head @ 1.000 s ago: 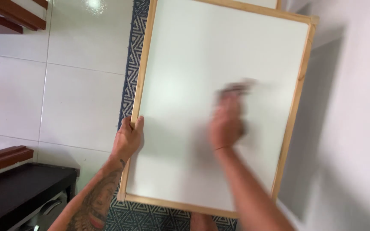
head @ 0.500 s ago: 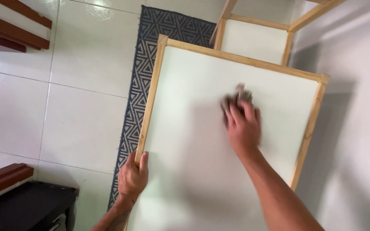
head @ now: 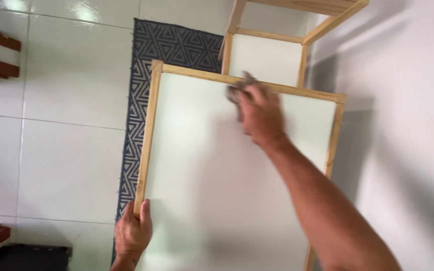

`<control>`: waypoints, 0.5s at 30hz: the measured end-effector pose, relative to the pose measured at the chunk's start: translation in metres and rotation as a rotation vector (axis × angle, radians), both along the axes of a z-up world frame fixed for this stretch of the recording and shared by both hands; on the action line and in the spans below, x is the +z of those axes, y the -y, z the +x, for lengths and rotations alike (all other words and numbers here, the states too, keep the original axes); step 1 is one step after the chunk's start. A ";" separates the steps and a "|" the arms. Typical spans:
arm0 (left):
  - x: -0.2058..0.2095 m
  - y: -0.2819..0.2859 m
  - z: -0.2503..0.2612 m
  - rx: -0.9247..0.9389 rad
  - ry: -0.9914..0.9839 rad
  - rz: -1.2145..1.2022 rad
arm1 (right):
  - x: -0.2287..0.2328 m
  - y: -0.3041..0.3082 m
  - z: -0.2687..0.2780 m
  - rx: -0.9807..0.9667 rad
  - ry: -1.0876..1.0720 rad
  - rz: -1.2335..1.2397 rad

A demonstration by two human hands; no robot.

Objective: The person cleans a small wooden table and chair with a cloth and moves items between rooms.

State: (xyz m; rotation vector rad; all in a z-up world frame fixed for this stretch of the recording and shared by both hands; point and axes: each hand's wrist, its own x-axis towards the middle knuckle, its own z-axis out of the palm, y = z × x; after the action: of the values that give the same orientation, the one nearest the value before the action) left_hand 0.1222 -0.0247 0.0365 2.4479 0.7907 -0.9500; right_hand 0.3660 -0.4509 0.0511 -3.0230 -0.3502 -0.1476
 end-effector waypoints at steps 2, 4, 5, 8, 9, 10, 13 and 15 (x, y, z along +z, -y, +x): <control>0.004 0.002 0.005 0.008 -0.012 -0.013 | 0.004 0.074 -0.026 -0.034 0.012 -0.138; 0.003 0.002 0.007 0.014 -0.018 -0.020 | 0.008 0.136 -0.049 -0.071 0.029 -0.269; 0.000 0.002 0.007 0.009 0.010 -0.021 | 0.010 0.162 -0.059 -0.122 0.051 -0.329; -0.014 -0.009 -0.003 -0.011 0.079 -0.044 | 0.013 0.193 -0.092 -0.190 0.068 -0.434; -0.021 -0.011 -0.007 -0.019 0.134 -0.069 | 0.014 0.199 -0.101 -0.201 0.080 -0.481; -0.022 -0.012 -0.008 -0.035 0.130 -0.080 | 0.016 0.186 -0.120 -0.216 0.074 -0.492; -0.022 -0.010 0.001 -0.022 0.167 -0.064 | 0.021 0.152 -0.176 -0.327 0.075 -0.267; -0.013 -0.008 0.005 0.019 0.138 -0.102 | 0.021 0.134 -0.235 -0.315 0.045 -0.306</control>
State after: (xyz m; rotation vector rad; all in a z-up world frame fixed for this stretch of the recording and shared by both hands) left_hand 0.1272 -0.0171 0.0233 2.3837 0.6996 -0.7848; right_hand 0.1313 -0.5852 0.0722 -3.3631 0.1160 -0.2017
